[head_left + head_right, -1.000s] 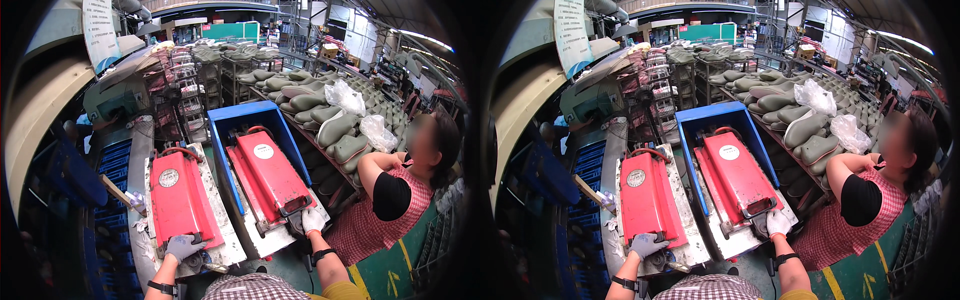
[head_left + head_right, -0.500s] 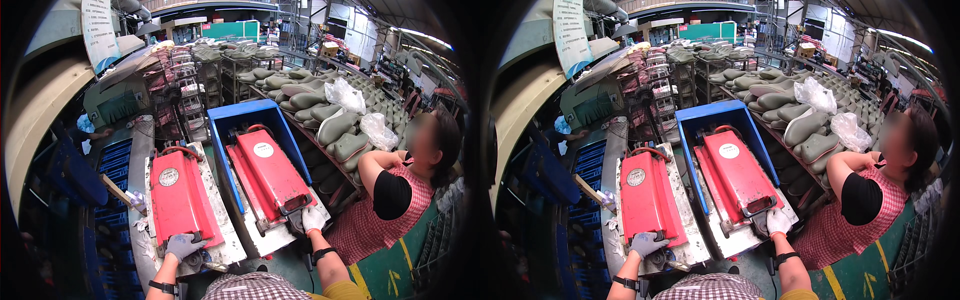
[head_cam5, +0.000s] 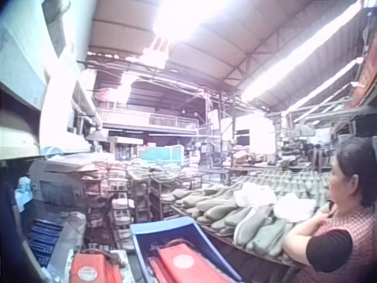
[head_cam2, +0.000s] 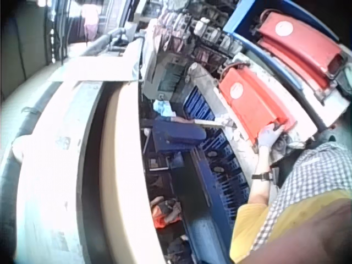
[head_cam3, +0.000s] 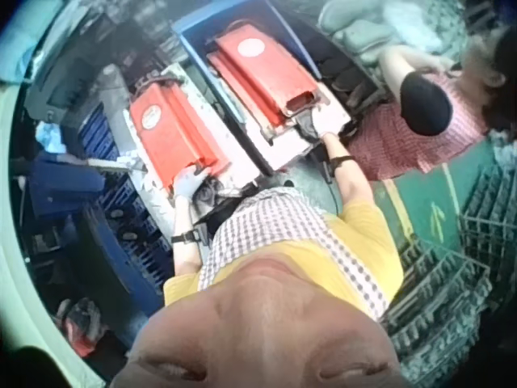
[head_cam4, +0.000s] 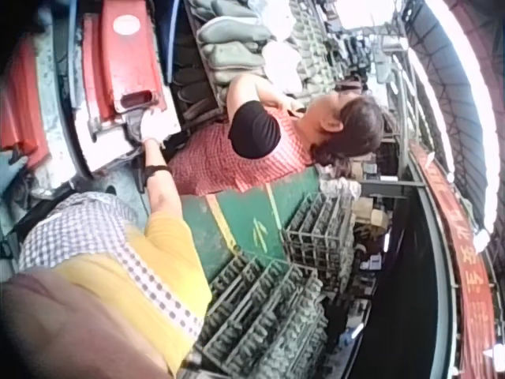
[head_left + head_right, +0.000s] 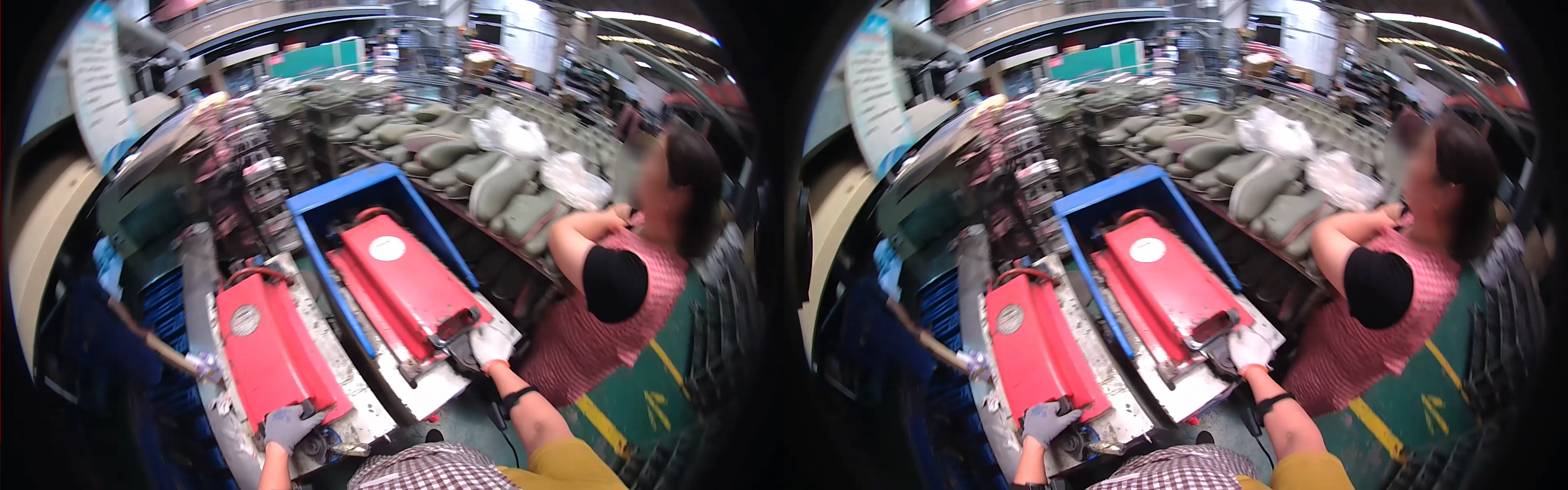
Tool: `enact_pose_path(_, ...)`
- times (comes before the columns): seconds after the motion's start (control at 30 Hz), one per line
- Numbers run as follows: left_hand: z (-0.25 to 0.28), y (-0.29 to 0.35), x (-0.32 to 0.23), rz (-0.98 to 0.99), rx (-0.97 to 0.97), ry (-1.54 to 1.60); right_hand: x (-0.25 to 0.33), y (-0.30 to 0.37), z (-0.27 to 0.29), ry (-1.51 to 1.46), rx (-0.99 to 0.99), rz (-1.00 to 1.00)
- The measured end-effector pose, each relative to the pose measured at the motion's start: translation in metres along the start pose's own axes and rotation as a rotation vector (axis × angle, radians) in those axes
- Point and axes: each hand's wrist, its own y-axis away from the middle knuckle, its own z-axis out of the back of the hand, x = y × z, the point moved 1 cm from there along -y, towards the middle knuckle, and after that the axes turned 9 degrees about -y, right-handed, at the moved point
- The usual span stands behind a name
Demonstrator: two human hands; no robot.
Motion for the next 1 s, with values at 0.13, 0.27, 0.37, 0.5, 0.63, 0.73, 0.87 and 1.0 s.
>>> enact_pose_path(0.13, -0.007, -0.002, 0.005, 0.042, -0.037, -0.077, 0.009, -0.003, 0.003, -0.024, 0.043, -0.074)
enact_pose_path(0.27, -0.017, -0.004, 0.012, 0.005, -0.141, 0.032, 0.01, -0.003, 0.007, -0.046, 0.059, -0.056)
enact_pose_path(0.37, -0.013, -0.004, 0.009, 0.031, -0.11, 0.069, 0.005, -0.004, 0.005, -0.042, 0.067, -0.054)
enact_pose_path(0.5, -0.022, -0.006, 0.018, 0.048, -0.115, -0.017, 0.01, -0.002, 0.004, -0.053, 0.027, -0.064)
enact_pose_path(0.63, -0.003, -0.005, 0.002, 0.076, -0.025, -0.034, 0.006, -0.002, 0.005, -0.027, 0.003, -0.071)
enact_pose_path(0.73, -0.001, -0.004, 0.002, 0.045, 0.018, -0.035, 0.008, -0.002, 0.005, -0.039, -0.005, -0.05)
enact_pose_path(0.87, -0.005, -0.004, 0.006, 0.061, 0.015, 0.008, 0.009, -0.004, 0.005, -0.018, 0.014, -0.055)
enact_pose_path(1.0, -0.002, -0.001, 0.004, 0.051, -0.014, 0.026, 0.013, -0.002, 0.007, -0.019, 0.033, -0.066)
